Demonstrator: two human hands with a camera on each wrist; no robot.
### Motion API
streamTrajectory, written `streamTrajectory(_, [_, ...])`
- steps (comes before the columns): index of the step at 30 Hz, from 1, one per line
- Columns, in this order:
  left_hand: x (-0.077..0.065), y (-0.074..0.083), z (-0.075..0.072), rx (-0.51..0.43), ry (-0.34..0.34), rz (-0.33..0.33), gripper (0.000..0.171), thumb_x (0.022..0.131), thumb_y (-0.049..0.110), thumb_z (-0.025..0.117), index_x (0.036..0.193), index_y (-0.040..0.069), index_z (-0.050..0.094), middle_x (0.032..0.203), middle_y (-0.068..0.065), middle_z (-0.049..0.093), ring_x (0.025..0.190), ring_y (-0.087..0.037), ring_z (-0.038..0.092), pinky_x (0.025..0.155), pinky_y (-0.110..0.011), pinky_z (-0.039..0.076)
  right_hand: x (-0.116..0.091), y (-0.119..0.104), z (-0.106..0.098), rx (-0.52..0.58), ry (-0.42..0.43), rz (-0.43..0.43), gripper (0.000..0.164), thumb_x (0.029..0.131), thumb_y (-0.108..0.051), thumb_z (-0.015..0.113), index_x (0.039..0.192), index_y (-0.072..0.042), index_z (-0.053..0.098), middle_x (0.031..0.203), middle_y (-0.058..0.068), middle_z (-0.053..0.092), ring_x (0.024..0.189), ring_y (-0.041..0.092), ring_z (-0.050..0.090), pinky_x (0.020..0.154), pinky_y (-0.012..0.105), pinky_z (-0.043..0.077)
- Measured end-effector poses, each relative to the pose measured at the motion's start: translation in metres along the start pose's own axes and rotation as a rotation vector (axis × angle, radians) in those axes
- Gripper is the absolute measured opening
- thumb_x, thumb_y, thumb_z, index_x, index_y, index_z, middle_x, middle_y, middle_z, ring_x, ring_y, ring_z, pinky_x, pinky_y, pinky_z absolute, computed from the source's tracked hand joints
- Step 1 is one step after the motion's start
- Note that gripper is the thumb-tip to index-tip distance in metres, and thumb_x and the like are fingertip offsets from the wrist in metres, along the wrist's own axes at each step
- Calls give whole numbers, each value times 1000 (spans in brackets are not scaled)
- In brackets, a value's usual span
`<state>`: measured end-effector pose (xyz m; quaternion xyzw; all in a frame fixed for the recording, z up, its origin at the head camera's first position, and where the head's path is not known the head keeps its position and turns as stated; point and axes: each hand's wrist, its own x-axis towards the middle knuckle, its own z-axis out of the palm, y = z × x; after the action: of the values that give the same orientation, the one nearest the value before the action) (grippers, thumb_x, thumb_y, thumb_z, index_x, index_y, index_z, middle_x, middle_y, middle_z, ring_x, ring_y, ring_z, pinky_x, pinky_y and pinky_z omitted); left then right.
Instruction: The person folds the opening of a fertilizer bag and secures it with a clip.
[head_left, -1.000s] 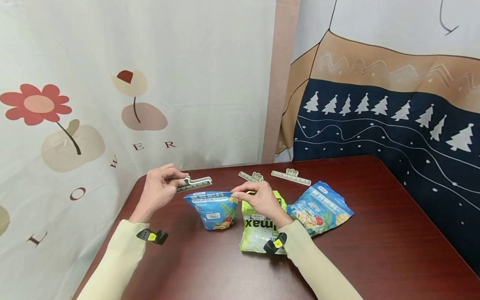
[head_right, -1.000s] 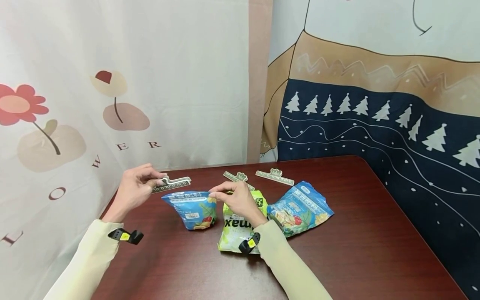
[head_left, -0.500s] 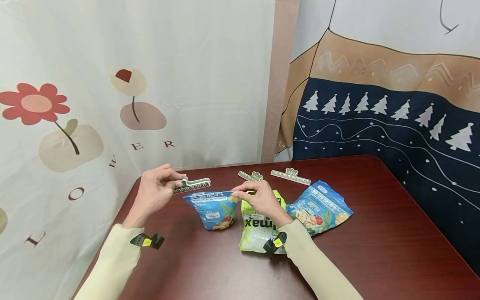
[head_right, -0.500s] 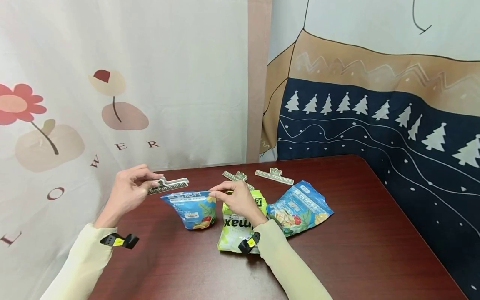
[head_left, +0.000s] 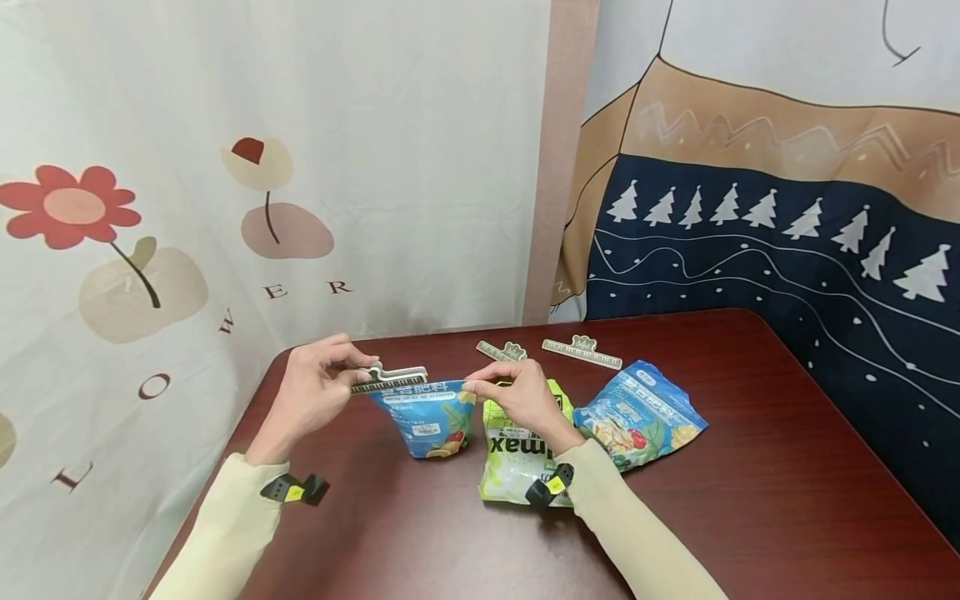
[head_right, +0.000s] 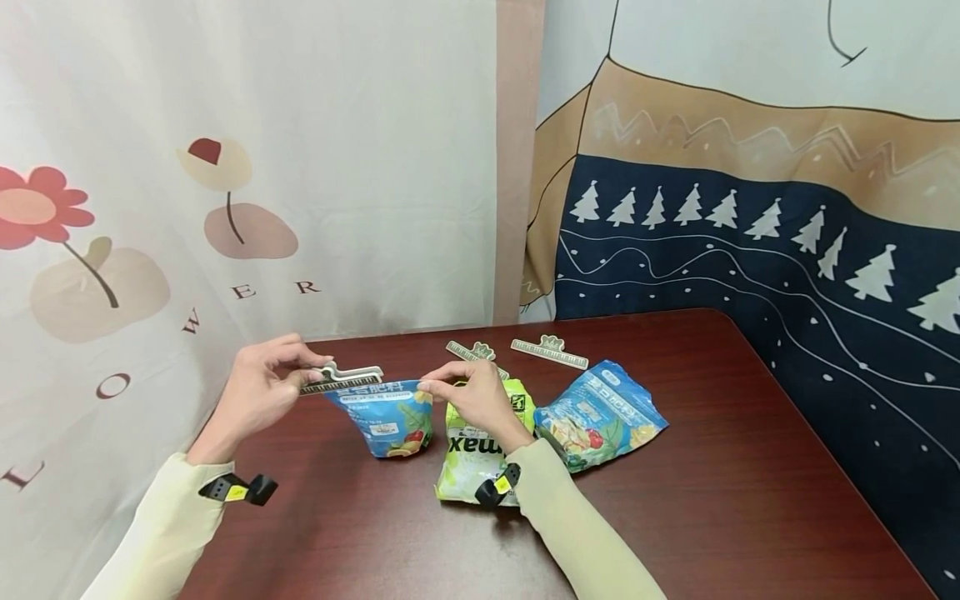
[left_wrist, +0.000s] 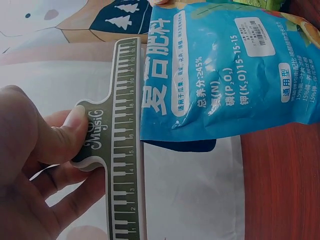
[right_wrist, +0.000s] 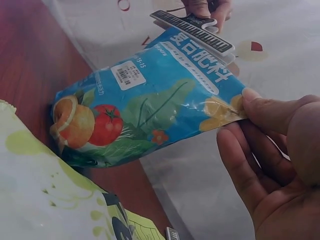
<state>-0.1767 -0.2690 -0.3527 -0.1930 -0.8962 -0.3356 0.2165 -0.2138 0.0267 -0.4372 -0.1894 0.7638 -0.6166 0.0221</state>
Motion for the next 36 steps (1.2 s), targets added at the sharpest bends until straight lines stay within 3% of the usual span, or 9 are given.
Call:
streamTrajectory(10, [0,3,-1,16,1,25,36,79,-17,73,81,18,80,86,7,72,76,-5,69,66,-13,54,2,0,0,52,5,19,16,85,-38,84,92,-24,83,83,1,78,84,37,75,77,53,58])
streamTrajectory(17, [0,5,2,0,-17,36,38,78,-19,72,82,18,81,82,8,70,74,-6,68,63,-13,53,2,1,0,48,12,17,16,85,-37,83,92,-23,83,83,2,78,82,34,75,76,49,59])
streamTrajectory(22, [-1,4,9,-23,-30,37,38,78,-19,72,81,18,80,80,7,69,75,-9,71,62,-16,53,1,1,0,60,4,16,15,86,-38,83,92,-24,83,84,1,78,79,29,76,78,55,59])
streamTrajectory(28, [-1,6,15,-19,-48,12,35,79,-17,73,82,16,81,81,7,68,74,-8,67,61,-17,53,2,2,-1,74,0,10,16,86,-38,83,92,-24,83,82,1,78,86,42,74,77,54,59])
streamTrajectory(36, [1,8,21,-14,-54,4,34,79,-16,73,80,16,80,84,7,70,74,-9,67,60,-19,52,1,2,-1,69,15,24,15,84,-38,85,89,-25,83,80,0,77,87,42,74,76,53,59])
